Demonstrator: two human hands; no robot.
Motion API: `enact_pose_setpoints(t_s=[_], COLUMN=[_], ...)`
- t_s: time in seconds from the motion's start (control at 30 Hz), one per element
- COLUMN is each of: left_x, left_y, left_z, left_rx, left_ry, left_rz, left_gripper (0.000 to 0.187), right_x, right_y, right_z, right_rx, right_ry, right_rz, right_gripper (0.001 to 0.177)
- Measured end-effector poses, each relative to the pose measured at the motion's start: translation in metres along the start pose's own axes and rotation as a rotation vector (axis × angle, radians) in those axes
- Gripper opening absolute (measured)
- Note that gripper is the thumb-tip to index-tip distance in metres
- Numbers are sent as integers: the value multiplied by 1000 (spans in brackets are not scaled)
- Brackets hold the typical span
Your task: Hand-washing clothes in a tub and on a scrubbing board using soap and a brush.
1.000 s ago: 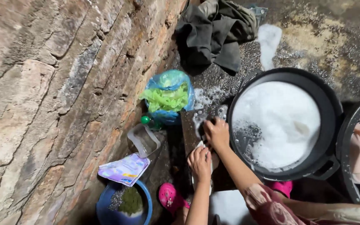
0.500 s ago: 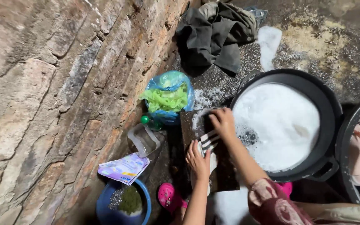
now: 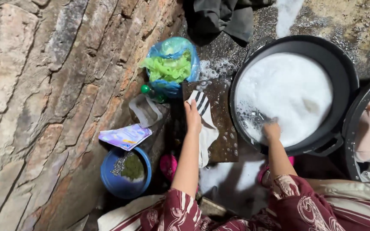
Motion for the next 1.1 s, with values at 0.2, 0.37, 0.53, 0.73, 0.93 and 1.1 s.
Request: enact_pose_setpoints(t_s=[0.2, 0.37, 0.53, 0.73, 0.93, 1.1], left_x=[2, 31, 44, 50, 52, 45], left_y=[22, 101, 141, 140, 136, 161], left_z=[8, -47, -64, -68, -72, -21], left_rx=[-137, -486, -579, -485, -587, -229], left_ry=[137, -633, -1212, -1478, -1569, -1434], left_rz=[-132, 44, 170, 49, 146, -135], left_gripper=[46, 50, 55, 46, 48, 43], right_x=[164, 212, 195, 194, 161, 185], right_y=[57, 111, 178, 128, 169, 119], right_z=[-140, -255, -374, -403, -389, -410], right_rx=[-247, 70, 658, 702, 641, 679], right_ry=[-1304, -1477, -450, -9, -127, 1], right_rz=[5, 13, 395, 416, 479, 410], right_gripper=[36, 29, 28, 40, 36, 44])
Point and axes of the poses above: each hand's wrist, its own y-axis away from the middle knuckle, its own x-axis out of the back of the hand, z = x × y, the point moved 1 cm from there along -y, towards the middle knuckle, and after that the axes turned 11 degrees about x, right-handed, at the moved point
